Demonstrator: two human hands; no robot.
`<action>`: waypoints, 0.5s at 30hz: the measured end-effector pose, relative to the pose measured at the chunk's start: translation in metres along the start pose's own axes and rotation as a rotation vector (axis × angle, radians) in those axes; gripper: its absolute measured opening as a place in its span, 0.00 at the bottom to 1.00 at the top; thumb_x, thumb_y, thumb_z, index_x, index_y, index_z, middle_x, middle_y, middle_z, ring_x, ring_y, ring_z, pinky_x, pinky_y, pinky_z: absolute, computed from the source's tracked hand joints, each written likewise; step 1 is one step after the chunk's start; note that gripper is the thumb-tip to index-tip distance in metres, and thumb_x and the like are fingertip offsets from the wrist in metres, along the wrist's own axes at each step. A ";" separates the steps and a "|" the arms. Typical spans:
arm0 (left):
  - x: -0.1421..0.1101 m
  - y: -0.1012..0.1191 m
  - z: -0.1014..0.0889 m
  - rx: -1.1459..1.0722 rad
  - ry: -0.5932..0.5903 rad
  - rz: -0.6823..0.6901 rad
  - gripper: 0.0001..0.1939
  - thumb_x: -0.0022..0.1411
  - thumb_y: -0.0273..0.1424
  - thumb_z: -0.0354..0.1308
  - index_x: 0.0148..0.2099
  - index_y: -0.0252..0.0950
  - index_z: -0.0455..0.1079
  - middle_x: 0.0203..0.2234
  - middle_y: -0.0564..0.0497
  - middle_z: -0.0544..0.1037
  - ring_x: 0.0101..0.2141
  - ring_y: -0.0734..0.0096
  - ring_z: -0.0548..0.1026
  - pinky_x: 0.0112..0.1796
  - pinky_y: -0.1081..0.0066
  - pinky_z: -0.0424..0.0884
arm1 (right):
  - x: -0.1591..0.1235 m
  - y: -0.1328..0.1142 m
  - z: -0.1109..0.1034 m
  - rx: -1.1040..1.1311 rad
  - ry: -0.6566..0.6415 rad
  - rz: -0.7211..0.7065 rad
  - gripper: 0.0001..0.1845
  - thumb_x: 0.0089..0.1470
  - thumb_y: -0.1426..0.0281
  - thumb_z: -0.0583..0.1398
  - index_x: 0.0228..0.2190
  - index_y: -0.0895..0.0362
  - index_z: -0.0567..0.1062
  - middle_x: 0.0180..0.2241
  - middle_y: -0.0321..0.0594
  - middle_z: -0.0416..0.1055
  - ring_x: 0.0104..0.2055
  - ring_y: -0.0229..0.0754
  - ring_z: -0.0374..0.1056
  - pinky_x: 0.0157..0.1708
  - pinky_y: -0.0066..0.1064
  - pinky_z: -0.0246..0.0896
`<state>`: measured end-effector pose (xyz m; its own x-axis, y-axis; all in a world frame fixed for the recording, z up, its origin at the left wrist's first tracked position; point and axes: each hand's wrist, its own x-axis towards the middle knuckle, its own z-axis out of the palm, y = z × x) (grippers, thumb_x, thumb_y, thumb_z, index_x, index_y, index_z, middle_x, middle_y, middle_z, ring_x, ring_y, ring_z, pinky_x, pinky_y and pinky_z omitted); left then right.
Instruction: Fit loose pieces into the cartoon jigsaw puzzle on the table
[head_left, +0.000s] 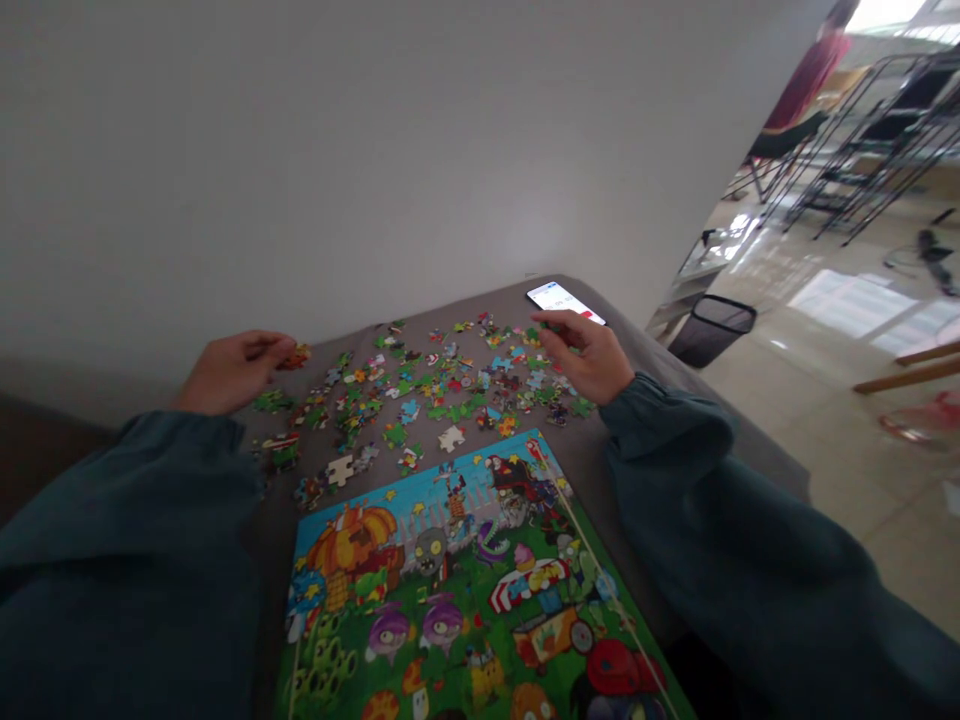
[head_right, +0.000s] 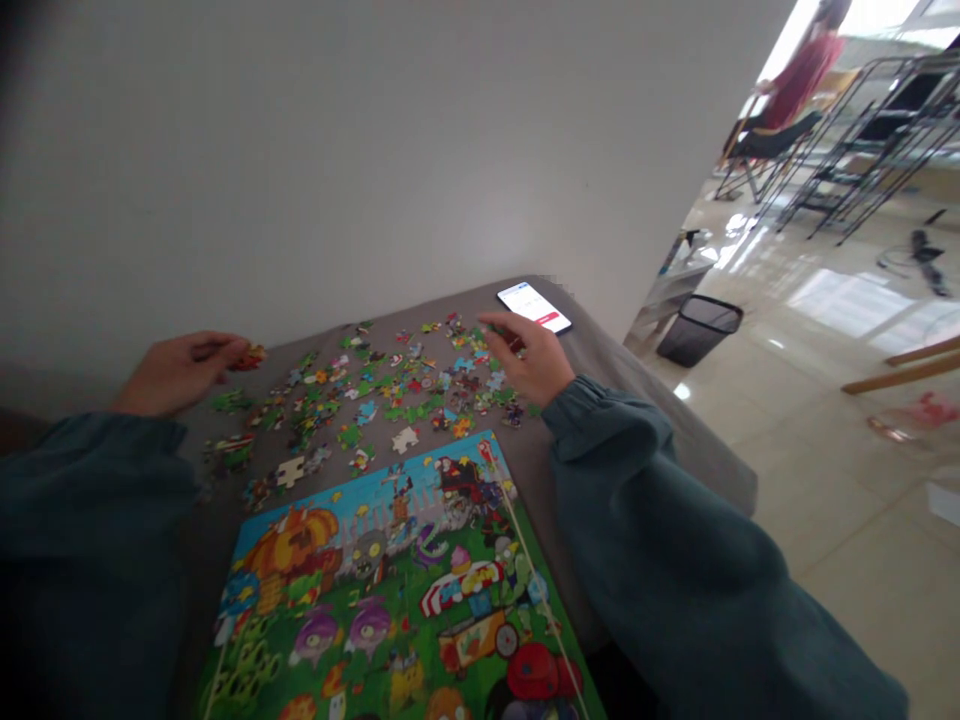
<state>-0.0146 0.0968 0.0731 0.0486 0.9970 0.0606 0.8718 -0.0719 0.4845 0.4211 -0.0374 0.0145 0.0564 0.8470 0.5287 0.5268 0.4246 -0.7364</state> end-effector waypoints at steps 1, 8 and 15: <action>-0.008 0.005 -0.001 -0.025 -0.010 0.006 0.27 0.65 0.50 0.54 0.53 0.33 0.73 0.39 0.50 0.85 0.34 0.69 0.77 0.41 0.69 0.76 | 0.002 0.003 -0.002 0.016 0.040 0.025 0.19 0.65 0.59 0.60 0.52 0.56 0.78 0.36 0.40 0.76 0.29 0.37 0.66 0.31 0.34 0.67; -0.107 0.029 -0.002 -0.182 -0.240 0.072 0.29 0.46 0.61 0.62 0.39 0.42 0.80 0.33 0.51 0.85 0.34 0.60 0.79 0.42 0.61 0.80 | 0.014 0.025 -0.019 0.078 0.182 0.133 0.18 0.61 0.65 0.61 0.52 0.53 0.76 0.33 0.37 0.75 0.27 0.39 0.70 0.31 0.35 0.71; -0.188 0.013 0.034 -0.318 -0.364 0.068 0.17 0.50 0.59 0.63 0.33 0.58 0.82 0.31 0.56 0.85 0.34 0.52 0.83 0.36 0.58 0.83 | 0.019 0.029 -0.040 0.030 0.191 0.116 0.14 0.61 0.63 0.61 0.47 0.53 0.77 0.35 0.41 0.80 0.34 0.43 0.75 0.35 0.39 0.76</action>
<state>0.0047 -0.0908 0.0381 0.3168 0.9311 -0.1806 0.6716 -0.0857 0.7360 0.4714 -0.0221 0.0202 0.2765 0.8160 0.5077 0.4819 0.3394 -0.8078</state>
